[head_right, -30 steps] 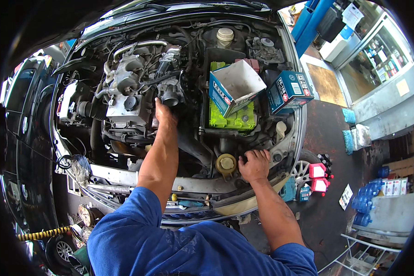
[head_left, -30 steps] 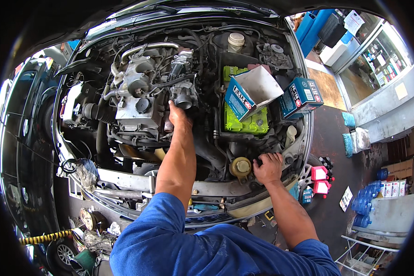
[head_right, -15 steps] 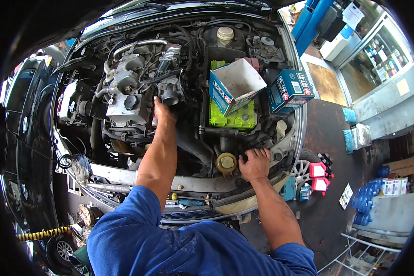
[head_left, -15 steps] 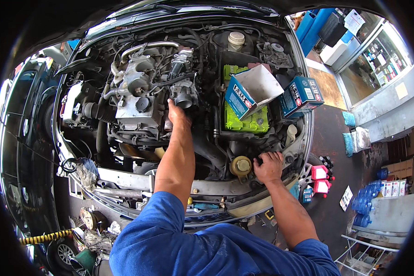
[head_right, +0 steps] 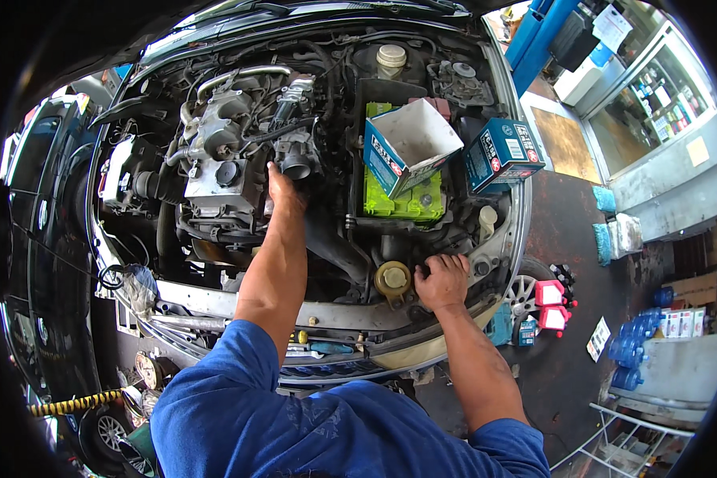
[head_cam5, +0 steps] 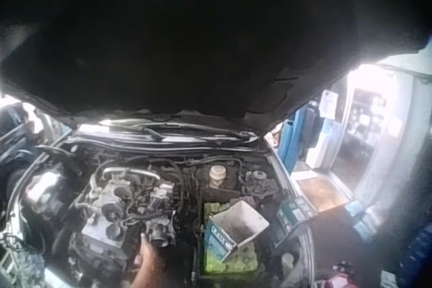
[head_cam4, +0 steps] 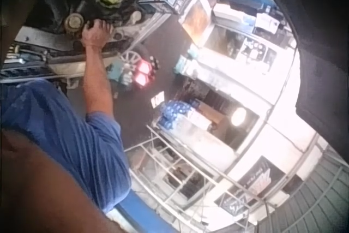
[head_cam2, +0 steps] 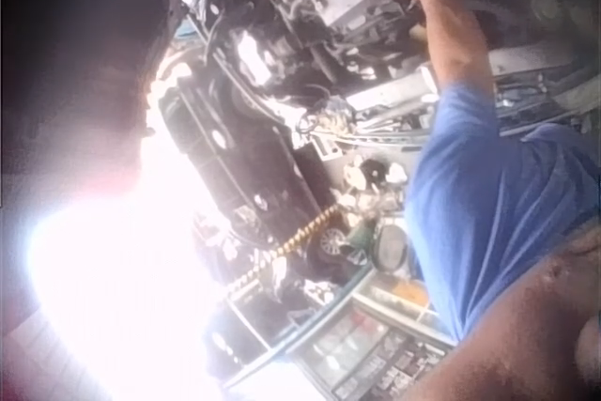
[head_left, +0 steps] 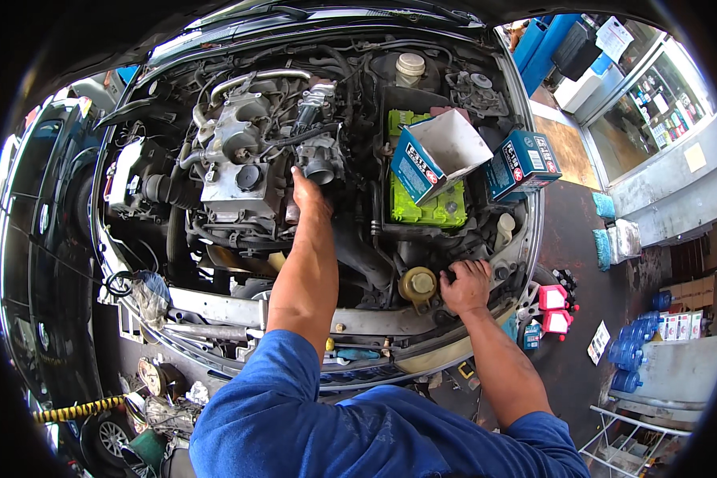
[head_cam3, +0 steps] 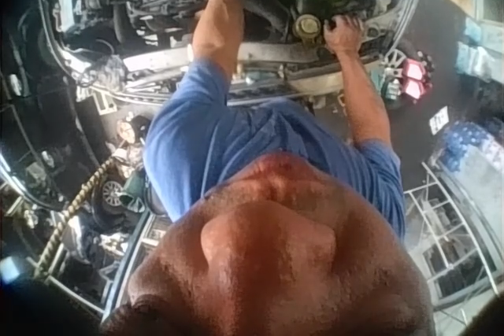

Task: Installing a throttle body onto a car engine.

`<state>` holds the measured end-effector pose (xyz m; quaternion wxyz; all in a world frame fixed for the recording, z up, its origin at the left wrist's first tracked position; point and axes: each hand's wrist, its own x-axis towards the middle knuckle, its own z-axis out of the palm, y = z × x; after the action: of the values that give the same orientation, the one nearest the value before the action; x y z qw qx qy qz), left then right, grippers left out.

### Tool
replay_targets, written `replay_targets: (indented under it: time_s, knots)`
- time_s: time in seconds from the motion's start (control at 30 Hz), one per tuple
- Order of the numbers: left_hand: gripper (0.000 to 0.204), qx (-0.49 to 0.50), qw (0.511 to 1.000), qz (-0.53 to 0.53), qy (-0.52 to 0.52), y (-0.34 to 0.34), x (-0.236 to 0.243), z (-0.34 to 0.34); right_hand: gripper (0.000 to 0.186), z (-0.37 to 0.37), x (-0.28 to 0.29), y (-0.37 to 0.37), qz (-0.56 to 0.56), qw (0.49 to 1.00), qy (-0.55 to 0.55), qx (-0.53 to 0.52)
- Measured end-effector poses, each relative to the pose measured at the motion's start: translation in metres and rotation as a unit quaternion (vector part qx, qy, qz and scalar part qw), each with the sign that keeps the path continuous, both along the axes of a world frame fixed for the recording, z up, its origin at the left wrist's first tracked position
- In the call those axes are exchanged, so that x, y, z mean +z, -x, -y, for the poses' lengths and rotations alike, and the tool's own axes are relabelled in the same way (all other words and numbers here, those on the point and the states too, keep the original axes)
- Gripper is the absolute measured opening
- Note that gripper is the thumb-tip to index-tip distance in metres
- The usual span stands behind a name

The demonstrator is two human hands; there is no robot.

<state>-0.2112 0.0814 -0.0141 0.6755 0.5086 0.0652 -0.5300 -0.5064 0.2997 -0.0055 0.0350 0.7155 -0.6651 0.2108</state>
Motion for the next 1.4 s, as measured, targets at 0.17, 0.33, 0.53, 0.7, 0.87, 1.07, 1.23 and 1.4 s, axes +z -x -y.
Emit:
replay_targets:
  time_s: [0.17, 0.33, 0.53, 0.7, 0.87, 1.07, 1.23, 1.4]
  knots:
    - [0.064, -0.012, 0.998, 0.049, 0.037, -0.021, -0.027, 0.003, 0.017, 0.002, 0.001, -0.007, 0.006, 1.000, -0.004, 0.008]
    - [0.050, -0.034, 0.992, 0.100, 0.075, -0.039, -0.010, -0.013, 0.017, 0.004, 0.001, -0.007, -0.002, 1.000, -0.009, -0.003]
    - [0.063, -0.076, 0.977, 0.027, 0.199, -0.080, 0.042, -0.079, 0.018, -0.002, 0.000, -0.004, -0.001, 1.000, 0.015, -0.018]
    - [0.052, -0.070, 0.957, 0.240, 0.148, -0.176, 0.044, -0.122, 0.019, -0.003, -0.003, -0.010, -0.005, 1.000, 0.007, -0.013]
    - [0.036, 0.017, 0.900, 0.413, 0.135, -0.287, 0.070, -0.156, 0.020, -0.001, -0.003, -0.012, -0.045, 0.999, -0.014, -0.021]
    - [0.031, -0.029, 0.790, 0.610, 0.045, -0.320, 0.089, -0.183, 0.019, 0.006, -0.007, 0.002, -0.033, 0.999, 0.025, -0.012]
    - [0.044, -0.172, 0.689, 0.704, -0.006, -0.286, 0.036, -0.198, 0.020, 0.012, -0.009, 0.005, 0.474, 0.871, 0.110, -0.069]
    - [0.067, -0.343, 0.552, 0.727, -0.224, -0.263, 0.008, -0.214, 0.016, 0.021, 0.039, -0.124, 0.594, 0.804, 0.017, 0.035]
